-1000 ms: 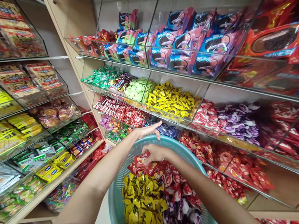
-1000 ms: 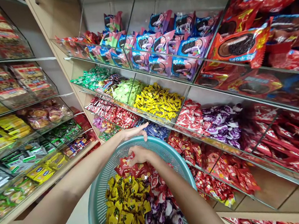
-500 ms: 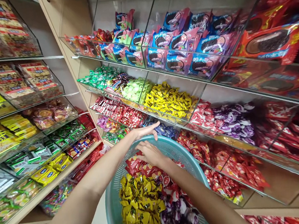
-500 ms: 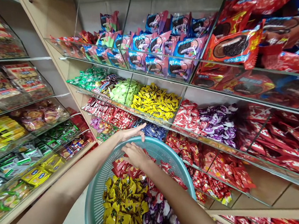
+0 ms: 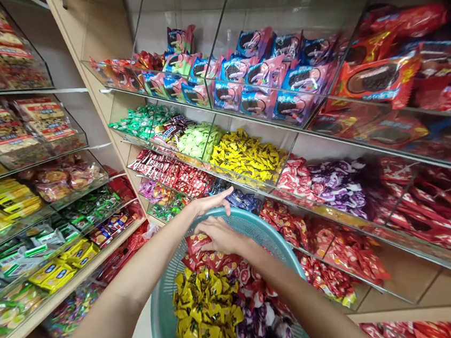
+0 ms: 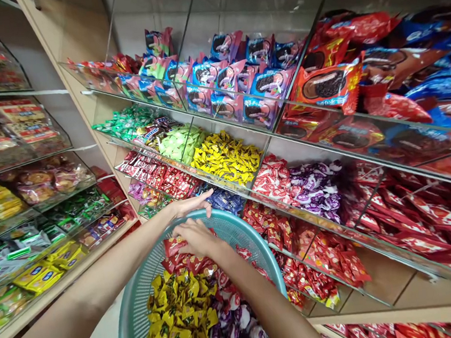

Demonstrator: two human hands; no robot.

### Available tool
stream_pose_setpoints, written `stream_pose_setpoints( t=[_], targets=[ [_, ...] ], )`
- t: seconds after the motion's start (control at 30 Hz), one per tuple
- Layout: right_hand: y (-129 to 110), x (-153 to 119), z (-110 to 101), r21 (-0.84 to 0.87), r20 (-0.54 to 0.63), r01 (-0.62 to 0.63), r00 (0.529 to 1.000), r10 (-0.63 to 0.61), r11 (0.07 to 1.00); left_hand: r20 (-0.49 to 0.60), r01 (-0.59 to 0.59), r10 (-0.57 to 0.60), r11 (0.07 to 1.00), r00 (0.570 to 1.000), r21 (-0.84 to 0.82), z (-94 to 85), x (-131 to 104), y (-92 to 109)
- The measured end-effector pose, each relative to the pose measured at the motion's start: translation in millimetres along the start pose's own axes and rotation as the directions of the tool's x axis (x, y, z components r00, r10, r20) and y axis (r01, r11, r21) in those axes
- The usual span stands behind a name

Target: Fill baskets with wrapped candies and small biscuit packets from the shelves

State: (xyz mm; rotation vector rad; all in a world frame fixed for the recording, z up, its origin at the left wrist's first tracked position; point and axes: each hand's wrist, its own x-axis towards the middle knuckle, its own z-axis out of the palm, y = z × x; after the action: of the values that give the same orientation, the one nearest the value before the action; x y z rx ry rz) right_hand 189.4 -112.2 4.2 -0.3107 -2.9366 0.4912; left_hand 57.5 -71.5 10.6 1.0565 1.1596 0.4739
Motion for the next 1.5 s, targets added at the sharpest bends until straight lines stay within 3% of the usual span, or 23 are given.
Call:
stream_pose_setpoints(
  t=[0.17, 0.37, 0.47, 0.57, 0.63, 0.73, 0.83, 0.87, 0.93, 1.07, 1.2, 1.37, 1.5],
  targets=[
    [25, -14, -13, -0.048, -0.021, -0.086, 0.996, 0.085, 0.995, 0.032, 0.013, -0.012, 0.999, 0.999, -0.05, 1.5, 1, 2],
    [14, -11, 6, -0.16, -0.001, -0.159, 0.987, 0.16, 0.974, -0.031, -0.015, 0.013, 0.996, 0.999, -0.086, 1.5, 1, -1],
    [14, -24, 3, -0.113, -0.071, -0.154, 0.987, 0.146, 0.982, -0.043, 0.002, -0.006, 0.997, 0.999, -0.083, 3.3, 1, -1],
    [30, -59, -15, -0.042, -0.219, -0.205, 0.957, 0.192, 0.978, -0.071, -0.021, 0.017, 0.998, 0.997, -0.053, 6.6, -1, 1],
    [50, -91, -29, -0.001, -0.332, -0.337, 0.888, 0.318, 0.941, -0.082, -0.03, 0.027, 0.999, 0.996, -0.025, 9.0, -3, 5],
    [90, -142, -41, 0.062, -0.403, -0.625, 0.697, 0.593, 0.778, -0.079, -0.021, 0.02, 1.0, 0.997, -0.008, 11.8, -6, 10],
    [133, -179, -40, 0.055, -0.277, -0.852, 0.487, 0.828, 0.52, -0.107, -0.015, 0.017, 1.0, 0.994, 0.02, 13.0, -6, 14],
    [146, -185, -37, 0.045, -0.215, -0.888, 0.438, 0.873, 0.457, -0.125, -0.01, 0.013, 1.0, 0.992, 0.029, 13.2, -6, 15],
    [167, -191, -31, 0.042, -0.123, -0.917, 0.39, 0.913, 0.397, -0.135, -0.008, 0.011, 1.0, 0.991, 0.028, 13.5, -5, 15],
    [192, -186, -22, 0.082, -0.107, -0.914, 0.389, 0.915, 0.398, -0.139, 0.001, 0.002, 1.0, 0.99, 0.018, 13.9, -4, 15],
    [202, -180, -13, 0.109, -0.108, -0.902, 0.406, 0.908, 0.417, -0.13, -0.012, 0.013, 1.0, 0.991, 0.008, 13.9, -4, 15],
    [198, -181, 2, 0.125, -0.123, -0.883, 0.439, 0.89, 0.453, -0.156, 0.0, 0.004, 1.0, 0.988, 0.03, 12.7, 0, 12],
    [185, -186, 13, 0.137, -0.09, -0.851, 0.5, 0.862, 0.508, -0.177, 0.028, -0.021, 0.999, 0.984, 0.036, 11.3, 2, 11]
  ],
)
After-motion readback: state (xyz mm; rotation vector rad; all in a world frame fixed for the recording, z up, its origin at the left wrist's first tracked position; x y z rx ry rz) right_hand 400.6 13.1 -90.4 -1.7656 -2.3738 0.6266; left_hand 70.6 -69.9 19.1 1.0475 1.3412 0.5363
